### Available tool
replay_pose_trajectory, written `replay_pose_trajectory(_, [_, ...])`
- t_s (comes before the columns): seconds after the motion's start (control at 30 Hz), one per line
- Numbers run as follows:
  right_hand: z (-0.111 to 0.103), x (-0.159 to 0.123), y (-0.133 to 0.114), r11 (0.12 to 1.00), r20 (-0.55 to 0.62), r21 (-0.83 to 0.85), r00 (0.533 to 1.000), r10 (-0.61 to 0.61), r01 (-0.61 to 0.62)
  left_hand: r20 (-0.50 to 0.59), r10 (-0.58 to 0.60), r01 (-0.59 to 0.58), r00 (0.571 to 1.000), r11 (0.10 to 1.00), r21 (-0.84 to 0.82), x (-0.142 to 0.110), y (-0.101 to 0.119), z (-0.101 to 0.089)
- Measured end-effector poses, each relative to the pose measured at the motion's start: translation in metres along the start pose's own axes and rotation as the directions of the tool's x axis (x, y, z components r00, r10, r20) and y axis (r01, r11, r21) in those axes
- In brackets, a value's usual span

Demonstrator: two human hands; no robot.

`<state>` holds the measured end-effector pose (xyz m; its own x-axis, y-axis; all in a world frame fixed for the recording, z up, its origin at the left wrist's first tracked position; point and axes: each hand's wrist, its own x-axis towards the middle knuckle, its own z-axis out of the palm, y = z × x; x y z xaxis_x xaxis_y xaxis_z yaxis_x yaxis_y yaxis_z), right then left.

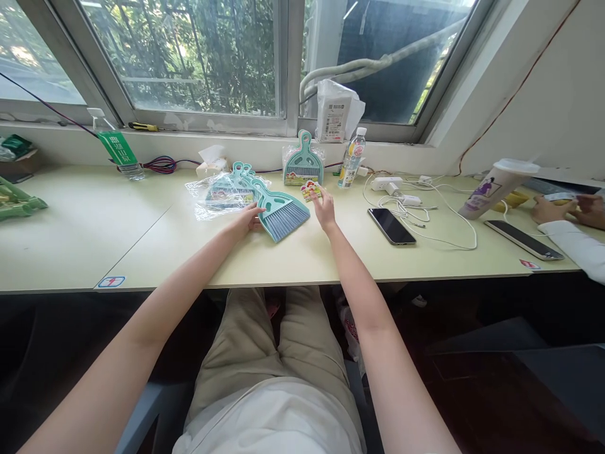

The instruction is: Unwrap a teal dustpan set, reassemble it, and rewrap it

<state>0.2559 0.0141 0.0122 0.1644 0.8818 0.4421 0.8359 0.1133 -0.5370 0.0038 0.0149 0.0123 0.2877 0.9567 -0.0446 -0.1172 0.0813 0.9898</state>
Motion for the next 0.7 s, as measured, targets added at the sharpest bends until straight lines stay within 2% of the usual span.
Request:
replay_pose_trajectory(0.1, [0.012,-0.012,-0.026,0.989,-0.001,0.047,0.99,-0.142,0.141,0.004,0.011,-0.011,1.0,0.999,-0.05,0.0,0.0,-0.001])
replay_pose_trajectory(0.17, [0.023,-0.022,-0.038,0.977,0.09,-0.017,0.973,-0.212,0.214,0.006,0.03,-0.029,1.0,0.997,-0.071,-0.001,0.0,-0.001])
replay_pose_trajectory(0.27, [0.037,-0.031,-0.044,0.961,0.231,-0.076,0.942,-0.243,0.266,-0.01,0.073,-0.073,0.997,0.993,-0.087,-0.003,0.001,-0.001])
replay_pose_trajectory(0.33, [0.04,-0.032,-0.044,0.96,0.264,-0.063,0.932,-0.249,0.274,-0.022,0.084,-0.086,0.996,0.992,-0.092,-0.004,0.002,-0.001])
replay_pose_trajectory(0.53, [0.032,-0.03,-0.045,0.959,0.191,-0.031,0.944,-0.27,0.281,-0.031,0.084,-0.087,0.996,0.991,-0.104,-0.003,0.003,-0.001])
replay_pose_trajectory(0.7, [0.027,-0.034,-0.049,0.934,0.158,0.013,0.922,-0.353,0.356,-0.016,0.085,-0.087,0.996,0.989,-0.117,-0.002,0.001,-0.002])
